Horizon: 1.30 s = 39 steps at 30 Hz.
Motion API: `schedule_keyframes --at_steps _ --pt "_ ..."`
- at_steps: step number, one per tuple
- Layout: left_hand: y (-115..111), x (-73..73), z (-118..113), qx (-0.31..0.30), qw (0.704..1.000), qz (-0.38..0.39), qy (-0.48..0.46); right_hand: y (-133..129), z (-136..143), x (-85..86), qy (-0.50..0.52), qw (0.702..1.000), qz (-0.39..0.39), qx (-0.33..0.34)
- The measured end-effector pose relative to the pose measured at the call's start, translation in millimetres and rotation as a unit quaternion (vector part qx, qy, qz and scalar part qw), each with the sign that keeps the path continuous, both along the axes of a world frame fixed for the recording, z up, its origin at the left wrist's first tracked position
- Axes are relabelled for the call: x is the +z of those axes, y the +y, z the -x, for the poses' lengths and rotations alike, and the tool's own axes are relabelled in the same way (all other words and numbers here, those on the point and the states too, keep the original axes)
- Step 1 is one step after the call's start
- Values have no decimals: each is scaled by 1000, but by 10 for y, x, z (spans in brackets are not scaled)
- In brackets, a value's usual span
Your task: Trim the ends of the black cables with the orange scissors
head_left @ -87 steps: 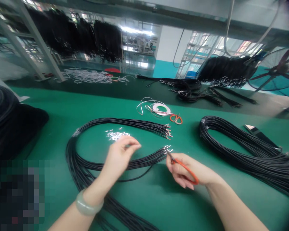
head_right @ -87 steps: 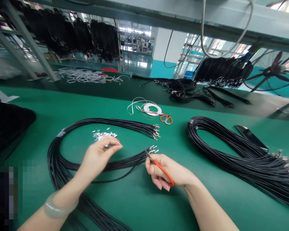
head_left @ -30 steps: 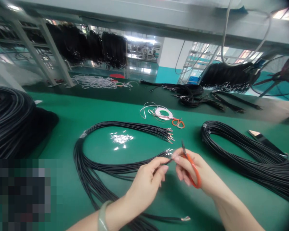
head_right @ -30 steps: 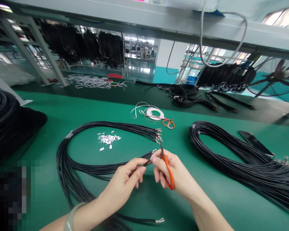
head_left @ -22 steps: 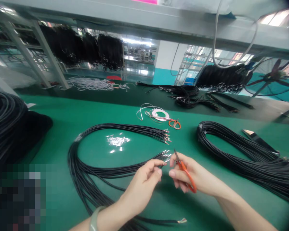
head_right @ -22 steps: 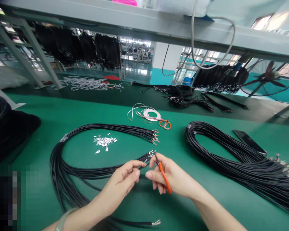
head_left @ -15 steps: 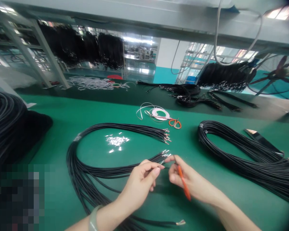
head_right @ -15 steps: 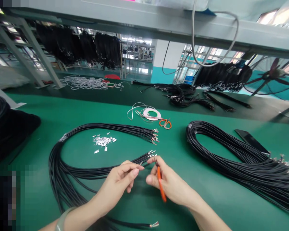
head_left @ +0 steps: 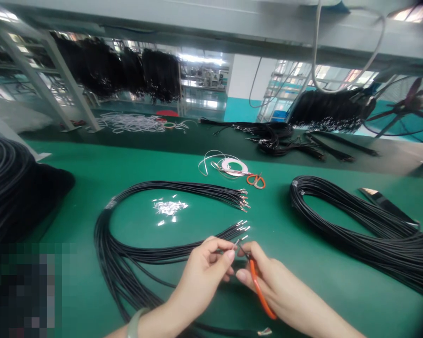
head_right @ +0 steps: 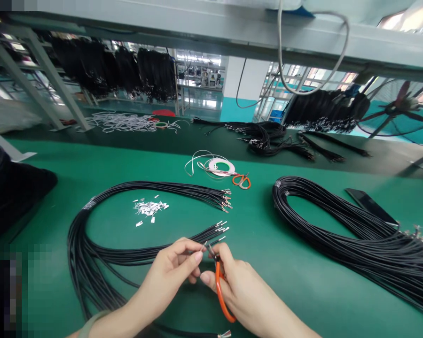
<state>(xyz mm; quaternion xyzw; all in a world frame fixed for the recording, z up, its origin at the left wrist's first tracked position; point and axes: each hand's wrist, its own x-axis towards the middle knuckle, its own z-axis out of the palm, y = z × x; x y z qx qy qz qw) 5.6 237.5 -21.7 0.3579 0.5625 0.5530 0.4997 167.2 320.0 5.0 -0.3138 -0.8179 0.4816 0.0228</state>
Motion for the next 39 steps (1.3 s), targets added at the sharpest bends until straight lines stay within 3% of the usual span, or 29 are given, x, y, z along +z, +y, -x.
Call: schedule_keyframes --at_steps 10,17,26,34,39 --pt "-42 -18 -27 -21 999 -25 9 -23 35 -57 -44 996 -67 34" --pt "-41 -32 -15 -24 999 -32 35 -30 57 -49 -41 997 -50 47" --pt "-46 71 -24 -10 994 -48 101 -2 -8 -27 -26 996 -6 80" --pt "-48 15 -41 15 988 -50 143 -21 40 -155 -56 989 -119 68" --pt "-68 25 -24 -27 990 -24 136 17 1 -182 -66 983 -141 99"
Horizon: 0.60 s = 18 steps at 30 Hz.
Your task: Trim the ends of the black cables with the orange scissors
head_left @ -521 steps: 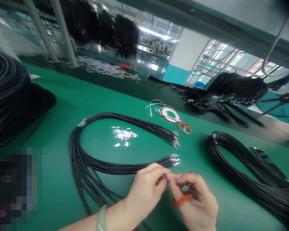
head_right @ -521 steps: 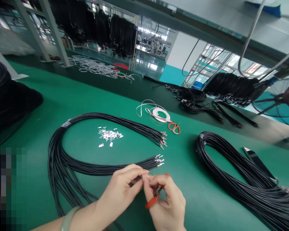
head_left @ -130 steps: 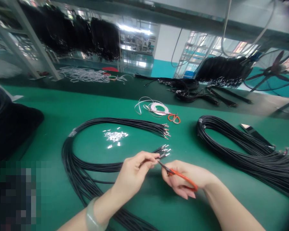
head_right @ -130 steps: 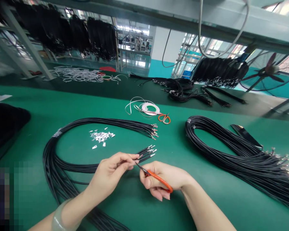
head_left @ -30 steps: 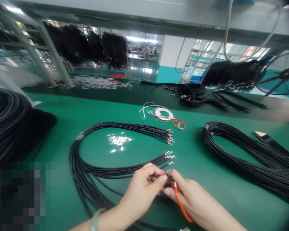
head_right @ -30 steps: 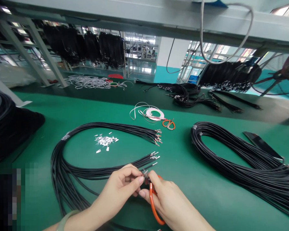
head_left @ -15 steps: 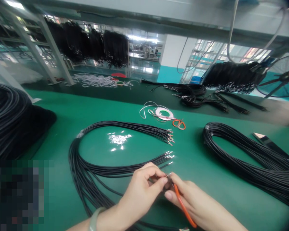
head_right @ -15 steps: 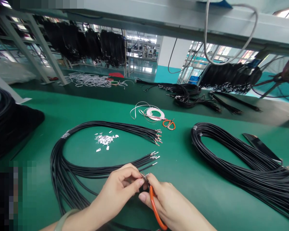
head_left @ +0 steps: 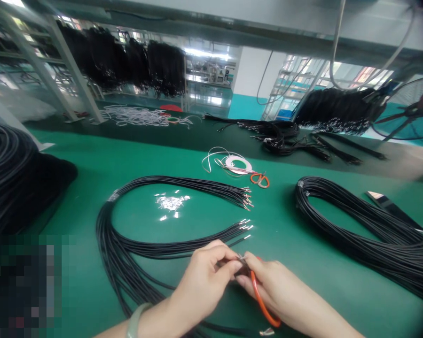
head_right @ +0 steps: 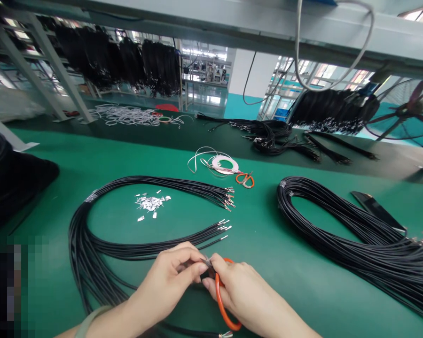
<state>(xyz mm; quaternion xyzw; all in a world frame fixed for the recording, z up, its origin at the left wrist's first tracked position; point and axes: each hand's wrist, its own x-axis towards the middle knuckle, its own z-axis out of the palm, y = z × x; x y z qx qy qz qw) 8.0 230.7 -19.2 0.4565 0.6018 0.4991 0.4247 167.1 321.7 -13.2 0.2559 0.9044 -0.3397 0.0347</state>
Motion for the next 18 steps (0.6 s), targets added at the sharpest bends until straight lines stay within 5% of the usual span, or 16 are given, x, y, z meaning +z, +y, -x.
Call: schedule_keyframes --at_steps 12,18 --pt "29 -22 108 -87 983 66 -147 116 -31 62 18 999 17 43" --pt "71 -27 96 -47 982 60 -175 270 -108 136 74 988 135 6"
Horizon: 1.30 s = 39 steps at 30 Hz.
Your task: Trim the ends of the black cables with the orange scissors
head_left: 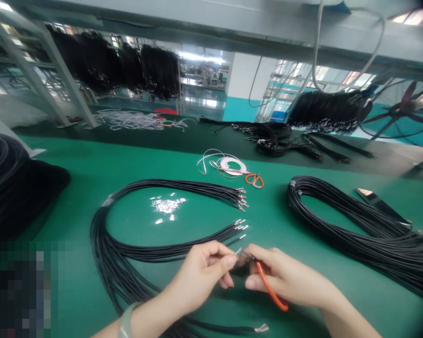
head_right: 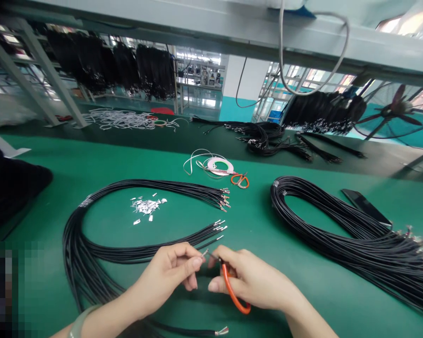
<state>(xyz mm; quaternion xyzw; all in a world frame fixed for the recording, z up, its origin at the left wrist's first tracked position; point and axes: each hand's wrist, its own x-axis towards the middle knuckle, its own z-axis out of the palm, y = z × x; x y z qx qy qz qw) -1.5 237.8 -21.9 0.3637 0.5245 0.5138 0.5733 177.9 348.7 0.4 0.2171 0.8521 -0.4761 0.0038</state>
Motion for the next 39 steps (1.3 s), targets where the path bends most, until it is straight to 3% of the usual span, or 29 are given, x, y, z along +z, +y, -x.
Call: schedule_keyframes --at_steps 4,7,15,26,32,36,39 --pt "3 -19 -32 22 1000 -11 7 -74 88 -66 108 968 147 -171" --pt "-4 -44 -41 25 1000 -13 -5 -180 184 -141 139 947 180 -227" --pt "8 -7 -27 38 997 27 -55 -204 168 -171 163 962 114 -188" --pt "-16 78 -12 -17 996 9 -92 -190 210 -204 177 938 228 -190" --pt "-23 84 19 -61 995 -14 -71 -189 238 -227 178 940 237 -167" --pt "-37 48 17 -101 994 10 -41 -165 219 -272 197 949 194 -153" --pt "-39 -2 -7 -115 991 55 -40 -102 161 -329 240 952 80 -172"
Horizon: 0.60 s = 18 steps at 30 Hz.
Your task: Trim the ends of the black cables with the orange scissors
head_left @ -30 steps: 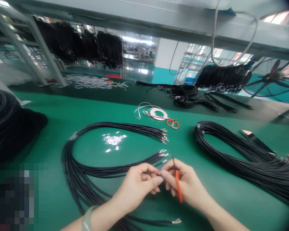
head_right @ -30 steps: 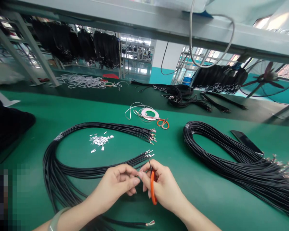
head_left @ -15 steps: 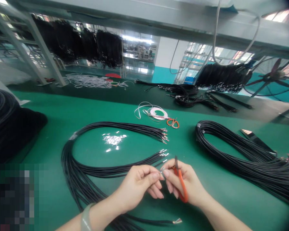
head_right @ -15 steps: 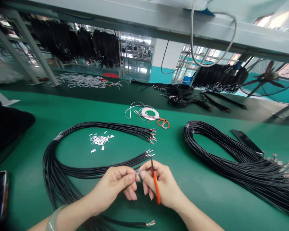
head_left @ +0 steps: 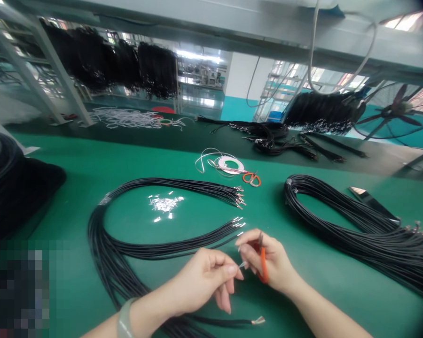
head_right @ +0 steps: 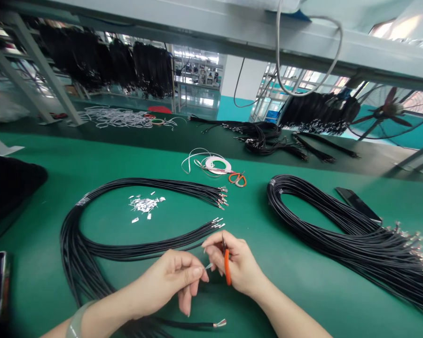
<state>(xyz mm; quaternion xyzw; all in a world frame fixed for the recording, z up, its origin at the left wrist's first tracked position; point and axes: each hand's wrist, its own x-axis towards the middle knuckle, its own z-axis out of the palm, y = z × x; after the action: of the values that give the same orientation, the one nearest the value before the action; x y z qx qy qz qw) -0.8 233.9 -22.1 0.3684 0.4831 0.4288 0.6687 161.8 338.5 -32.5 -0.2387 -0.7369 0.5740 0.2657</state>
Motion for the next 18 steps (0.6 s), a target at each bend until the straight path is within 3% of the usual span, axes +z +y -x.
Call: schedule_keyframes --at_steps 4,8,13,18 --pt "-1 -21 -10 86 993 -28 75 105 8 -2 4 988 -137 -72" --pt "-15 -11 -6 147 956 -94 234 214 379 133 -86 983 -163 5" --pt "-37 -87 -33 110 982 -37 147 291 1252 306 -171 933 -291 122" --pt "-66 -106 14 122 988 -79 53 220 1999 177 -193 920 -318 129"
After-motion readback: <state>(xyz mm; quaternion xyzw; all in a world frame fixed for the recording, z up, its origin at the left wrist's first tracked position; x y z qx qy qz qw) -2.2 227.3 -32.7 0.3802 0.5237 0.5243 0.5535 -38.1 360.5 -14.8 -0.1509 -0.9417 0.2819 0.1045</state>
